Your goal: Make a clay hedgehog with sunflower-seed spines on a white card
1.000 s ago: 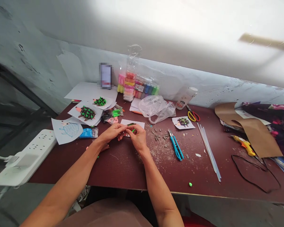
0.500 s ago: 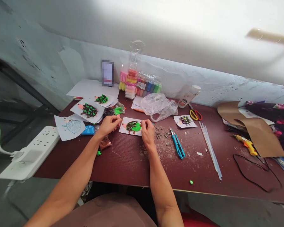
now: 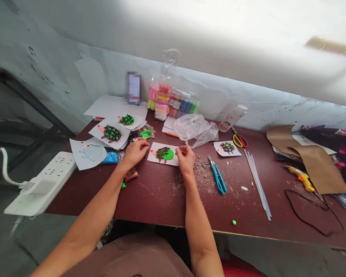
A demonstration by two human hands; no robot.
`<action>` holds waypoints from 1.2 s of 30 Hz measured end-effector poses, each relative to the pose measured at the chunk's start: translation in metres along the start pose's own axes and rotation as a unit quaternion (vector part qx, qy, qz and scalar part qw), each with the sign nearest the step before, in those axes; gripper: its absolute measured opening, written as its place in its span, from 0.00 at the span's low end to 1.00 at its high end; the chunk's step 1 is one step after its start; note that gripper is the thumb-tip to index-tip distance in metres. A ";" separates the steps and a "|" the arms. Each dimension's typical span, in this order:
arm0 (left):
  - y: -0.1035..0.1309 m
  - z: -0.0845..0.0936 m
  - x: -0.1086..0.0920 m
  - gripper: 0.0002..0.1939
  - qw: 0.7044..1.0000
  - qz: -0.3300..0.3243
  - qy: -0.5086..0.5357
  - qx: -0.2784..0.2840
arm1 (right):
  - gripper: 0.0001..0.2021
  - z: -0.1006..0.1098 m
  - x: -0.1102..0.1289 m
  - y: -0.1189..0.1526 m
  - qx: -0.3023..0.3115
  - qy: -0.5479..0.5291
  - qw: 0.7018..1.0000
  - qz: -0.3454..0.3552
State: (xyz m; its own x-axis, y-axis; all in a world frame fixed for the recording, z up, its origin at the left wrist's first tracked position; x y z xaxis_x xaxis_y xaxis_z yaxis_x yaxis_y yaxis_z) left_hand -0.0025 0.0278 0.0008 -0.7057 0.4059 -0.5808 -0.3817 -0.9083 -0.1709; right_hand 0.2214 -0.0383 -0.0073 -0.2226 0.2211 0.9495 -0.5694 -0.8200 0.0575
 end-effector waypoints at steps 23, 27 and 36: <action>0.002 -0.003 0.003 0.12 0.999 -0.019 -0.022 0.015 | 0.18 0.019 -0.002 -0.008 -0.046 0.112 0.993 0.013; 0.002 -0.001 0.001 0.12 0.999 -0.021 -0.022 0.021 | 0.24 0.022 -0.002 -0.009 -0.058 0.156 0.986 0.009; 0.002 -0.001 0.002 0.11 1.000 -0.011 -0.014 0.022 | 0.15 0.019 -0.009 -0.011 -0.042 0.158 0.986 0.019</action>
State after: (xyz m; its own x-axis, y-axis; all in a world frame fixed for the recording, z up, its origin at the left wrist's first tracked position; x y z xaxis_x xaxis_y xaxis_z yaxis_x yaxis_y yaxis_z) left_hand -0.0036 0.0266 -0.0016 -0.7126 0.4298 -0.5545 -0.4239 -0.8936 -0.1478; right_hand 0.2447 -0.0413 -0.0102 -0.4730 0.3564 0.8057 -0.6172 -0.7867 -0.0143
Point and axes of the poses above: each hand's wrist, its own y-axis away from the middle knuckle, its own z-axis out of the back of the hand, x = y × z, the point moved 1 cm from there along -y, towards the middle knuckle, and after that the axes turned 12 degrees about -z, right-handed, at the moved point
